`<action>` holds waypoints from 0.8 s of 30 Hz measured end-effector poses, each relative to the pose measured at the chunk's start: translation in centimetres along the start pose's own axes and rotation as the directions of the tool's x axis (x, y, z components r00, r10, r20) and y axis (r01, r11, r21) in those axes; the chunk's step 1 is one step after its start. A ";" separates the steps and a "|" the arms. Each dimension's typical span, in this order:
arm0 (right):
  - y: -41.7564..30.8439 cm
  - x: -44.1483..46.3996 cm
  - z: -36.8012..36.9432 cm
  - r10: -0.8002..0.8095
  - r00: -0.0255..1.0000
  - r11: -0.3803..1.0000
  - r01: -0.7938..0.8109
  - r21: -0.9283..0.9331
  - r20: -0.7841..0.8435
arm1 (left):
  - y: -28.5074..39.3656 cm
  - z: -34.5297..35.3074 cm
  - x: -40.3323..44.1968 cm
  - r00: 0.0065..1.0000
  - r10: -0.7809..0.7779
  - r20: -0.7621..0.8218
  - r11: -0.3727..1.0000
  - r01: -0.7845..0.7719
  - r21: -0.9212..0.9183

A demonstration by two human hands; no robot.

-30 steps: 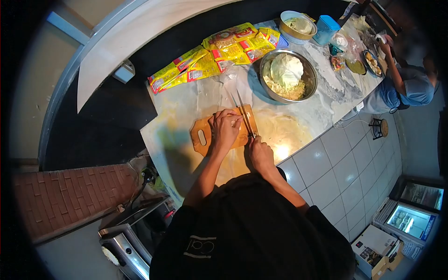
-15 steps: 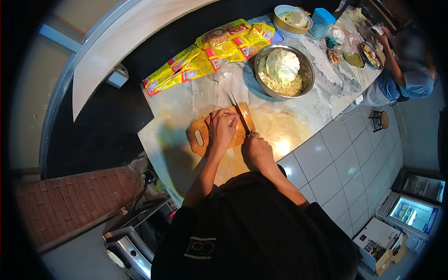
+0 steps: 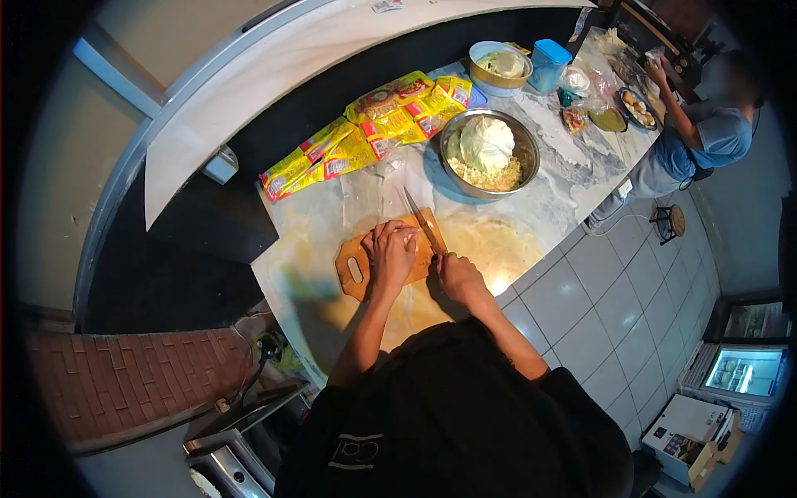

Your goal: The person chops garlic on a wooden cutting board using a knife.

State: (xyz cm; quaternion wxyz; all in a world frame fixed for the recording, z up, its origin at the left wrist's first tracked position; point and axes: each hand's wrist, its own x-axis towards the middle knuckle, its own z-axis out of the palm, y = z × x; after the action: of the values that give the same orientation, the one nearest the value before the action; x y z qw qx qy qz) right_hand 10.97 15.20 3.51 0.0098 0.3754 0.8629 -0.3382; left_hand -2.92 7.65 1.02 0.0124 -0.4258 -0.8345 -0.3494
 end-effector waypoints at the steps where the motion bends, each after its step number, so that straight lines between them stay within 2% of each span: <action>1: 0.2 0.0 0.0 -0.007 1.000 1.000 0.007 -0.009 0.003 | 0.2 -0.1 0.1 1.000 -0.002 0.002 1.000 0.002 0.016; 8: 0.9 -0.9 1.1 0.012 1.000 0.999 -0.013 -0.044 -0.023 | 0.0 0.2 0.3 0.999 0.020 -0.028 0.999 -0.018 0.049; 10: 1.1 -1.0 1.4 -0.019 1.000 0.998 0.019 -0.057 0.006 | 0.3 0.1 0.2 0.999 0.012 -0.039 0.991 -0.007 0.137; 13: 0.8 -1.1 1.0 -0.003 1.000 0.998 0.004 -0.067 0.015 | 0.3 0.1 0.0 0.999 0.004 -0.049 0.989 0.004 0.148; 16: 1.2 -0.9 1.7 -0.012 0.999 0.998 0.010 -0.056 -0.030 | 0.2 -0.1 -0.2 0.999 0.007 -0.042 0.990 -0.001 0.138; 24: 1.6 -0.9 1.9 -0.014 0.999 0.998 0.011 -0.069 -0.030 | 0.0 0.3 0.0 0.999 0.011 -0.036 0.997 -0.008 0.080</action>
State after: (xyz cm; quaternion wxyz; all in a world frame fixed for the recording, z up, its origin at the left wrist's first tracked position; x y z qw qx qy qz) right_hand 12.15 14.29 1.39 0.0075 0.3747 0.8765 -0.3023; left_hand -2.85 7.86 0.78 0.0462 -0.4223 -0.8455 -0.3234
